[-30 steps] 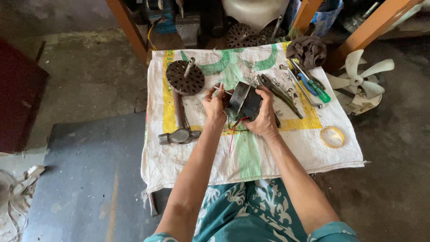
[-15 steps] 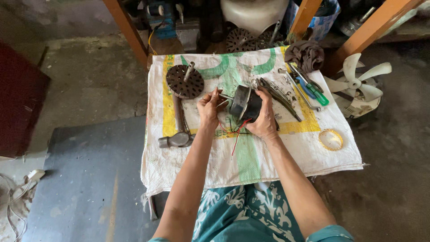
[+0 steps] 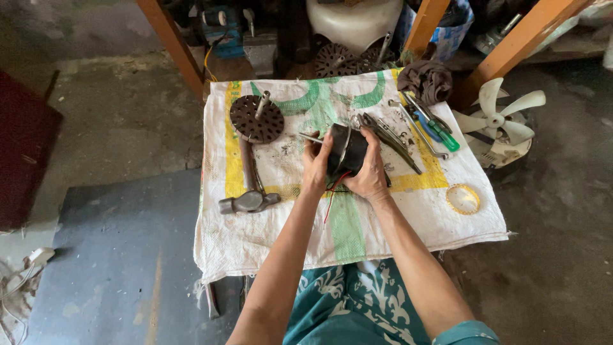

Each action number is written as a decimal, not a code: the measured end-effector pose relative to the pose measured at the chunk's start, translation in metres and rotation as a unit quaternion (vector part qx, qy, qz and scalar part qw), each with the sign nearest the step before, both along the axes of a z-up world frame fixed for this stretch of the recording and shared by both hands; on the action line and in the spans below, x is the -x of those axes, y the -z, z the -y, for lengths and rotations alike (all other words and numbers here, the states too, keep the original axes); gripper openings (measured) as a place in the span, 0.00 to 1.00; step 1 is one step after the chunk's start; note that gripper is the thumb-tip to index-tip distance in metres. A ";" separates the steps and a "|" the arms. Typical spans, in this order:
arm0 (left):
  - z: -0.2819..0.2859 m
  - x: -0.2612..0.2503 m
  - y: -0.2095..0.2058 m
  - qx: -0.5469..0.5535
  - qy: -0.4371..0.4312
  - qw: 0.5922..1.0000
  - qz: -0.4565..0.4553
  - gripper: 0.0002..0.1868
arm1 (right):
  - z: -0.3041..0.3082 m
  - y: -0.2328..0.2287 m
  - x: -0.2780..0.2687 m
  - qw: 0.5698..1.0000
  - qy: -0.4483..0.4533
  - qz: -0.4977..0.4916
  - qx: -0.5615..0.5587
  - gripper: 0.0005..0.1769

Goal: The person disassembles a small electrical motor by removing screws and separating the housing to expose the internal copper windings. They then manipulate the wires and components within the motor assembly.

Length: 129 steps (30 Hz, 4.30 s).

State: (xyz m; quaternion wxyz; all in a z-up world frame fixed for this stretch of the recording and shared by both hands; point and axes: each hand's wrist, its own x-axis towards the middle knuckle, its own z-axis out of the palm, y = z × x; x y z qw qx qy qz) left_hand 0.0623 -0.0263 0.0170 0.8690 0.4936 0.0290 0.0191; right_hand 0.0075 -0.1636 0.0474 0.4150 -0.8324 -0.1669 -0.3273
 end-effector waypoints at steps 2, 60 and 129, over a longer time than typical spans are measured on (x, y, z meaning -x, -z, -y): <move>-0.005 0.008 -0.011 -0.020 0.045 0.999 0.020 0.35 | 0.001 0.002 0.000 1.000 -0.001 -0.009 -0.011 0.65; -0.033 -0.010 -0.004 0.099 0.232 0.967 0.024 0.59 | 0.085 -0.006 -0.066 0.842 0.190 -0.412 0.291 0.25; -0.026 -0.007 -0.001 0.087 0.211 0.974 0.006 0.70 | -0.026 -0.221 -0.136 0.795 -0.113 -0.381 0.459 0.35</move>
